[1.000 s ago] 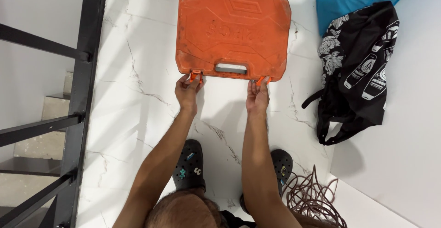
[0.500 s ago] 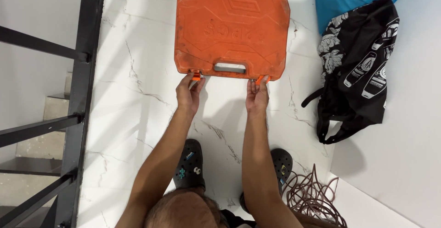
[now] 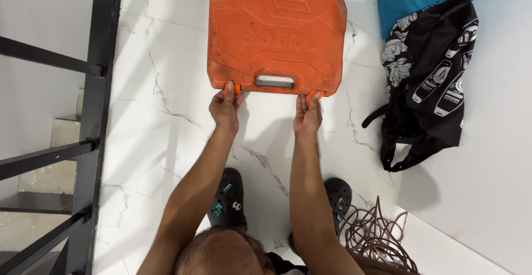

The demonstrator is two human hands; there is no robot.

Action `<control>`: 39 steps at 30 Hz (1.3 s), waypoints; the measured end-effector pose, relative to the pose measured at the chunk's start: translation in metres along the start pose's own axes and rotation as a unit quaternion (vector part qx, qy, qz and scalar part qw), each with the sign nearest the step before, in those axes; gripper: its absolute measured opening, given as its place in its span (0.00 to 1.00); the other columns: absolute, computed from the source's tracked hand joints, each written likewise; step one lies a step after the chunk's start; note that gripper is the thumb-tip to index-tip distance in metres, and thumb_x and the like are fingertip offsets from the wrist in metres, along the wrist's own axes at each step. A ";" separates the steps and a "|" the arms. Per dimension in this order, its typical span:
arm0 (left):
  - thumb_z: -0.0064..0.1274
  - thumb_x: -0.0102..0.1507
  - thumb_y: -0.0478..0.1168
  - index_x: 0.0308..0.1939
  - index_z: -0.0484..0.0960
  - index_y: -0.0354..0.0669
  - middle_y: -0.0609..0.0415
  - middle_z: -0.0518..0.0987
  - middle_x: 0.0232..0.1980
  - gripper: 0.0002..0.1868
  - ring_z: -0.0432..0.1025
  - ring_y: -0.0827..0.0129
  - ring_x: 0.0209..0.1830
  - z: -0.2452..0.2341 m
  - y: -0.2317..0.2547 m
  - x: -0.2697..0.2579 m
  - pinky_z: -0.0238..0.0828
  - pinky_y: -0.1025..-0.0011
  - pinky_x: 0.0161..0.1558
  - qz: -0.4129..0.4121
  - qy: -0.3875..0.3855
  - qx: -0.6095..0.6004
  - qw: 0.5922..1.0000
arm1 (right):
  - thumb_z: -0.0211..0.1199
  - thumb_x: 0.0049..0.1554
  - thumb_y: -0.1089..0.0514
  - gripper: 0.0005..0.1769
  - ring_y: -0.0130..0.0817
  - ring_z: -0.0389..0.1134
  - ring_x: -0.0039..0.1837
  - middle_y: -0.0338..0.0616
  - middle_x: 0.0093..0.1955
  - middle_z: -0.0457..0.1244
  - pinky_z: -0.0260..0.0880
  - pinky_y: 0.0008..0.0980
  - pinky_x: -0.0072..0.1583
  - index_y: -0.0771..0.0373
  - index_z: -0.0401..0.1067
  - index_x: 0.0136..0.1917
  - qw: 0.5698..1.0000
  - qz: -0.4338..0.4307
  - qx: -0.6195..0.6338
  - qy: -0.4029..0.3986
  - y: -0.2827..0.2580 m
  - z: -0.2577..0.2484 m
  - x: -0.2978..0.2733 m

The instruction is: Organizing wrenches and sockets into a plastic tool case and closing it.

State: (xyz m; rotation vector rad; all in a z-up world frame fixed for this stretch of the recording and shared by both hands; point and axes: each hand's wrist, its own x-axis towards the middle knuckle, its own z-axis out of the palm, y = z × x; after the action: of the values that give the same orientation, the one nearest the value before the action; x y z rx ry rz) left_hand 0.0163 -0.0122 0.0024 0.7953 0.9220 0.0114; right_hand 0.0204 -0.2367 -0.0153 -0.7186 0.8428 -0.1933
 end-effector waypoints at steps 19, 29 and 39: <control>0.67 0.60 0.45 0.37 0.65 0.42 0.53 0.72 0.38 0.22 0.75 0.70 0.32 -0.002 -0.013 0.004 0.85 0.70 0.45 0.084 0.064 0.046 0.993 | 0.74 0.52 0.52 0.34 0.41 0.73 0.55 0.50 0.56 0.66 0.79 0.33 0.61 0.67 0.60 0.62 0.989 -0.020 -0.035 0.145 -0.011 0.025 -0.020; 0.67 0.59 0.45 0.39 0.68 0.39 0.52 0.74 0.42 0.22 0.74 0.71 0.37 0.023 -0.005 -0.012 0.81 0.72 0.47 0.036 0.120 0.044 0.991 | 0.66 0.57 0.48 0.23 0.38 0.74 0.51 0.51 0.53 0.68 0.81 0.33 0.58 0.74 0.70 0.49 0.977 -0.039 -0.126 0.166 -0.006 0.022 0.004; 0.64 0.60 0.53 0.61 0.64 0.35 0.48 0.73 0.56 0.36 0.69 0.61 0.47 0.059 0.037 -0.015 0.82 0.62 0.48 -0.122 0.120 0.122 0.978 | 0.63 0.60 0.44 0.24 0.34 0.68 0.50 0.43 0.56 0.66 0.75 0.34 0.51 0.64 0.69 0.59 0.956 0.031 -0.211 0.204 -0.026 0.077 -0.003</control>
State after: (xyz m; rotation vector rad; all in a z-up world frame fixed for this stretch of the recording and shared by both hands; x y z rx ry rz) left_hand 0.0604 -0.0268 0.0562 0.9152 1.2620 -0.2288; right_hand 0.0784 -0.2168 0.0380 -1.0706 1.3219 -0.1061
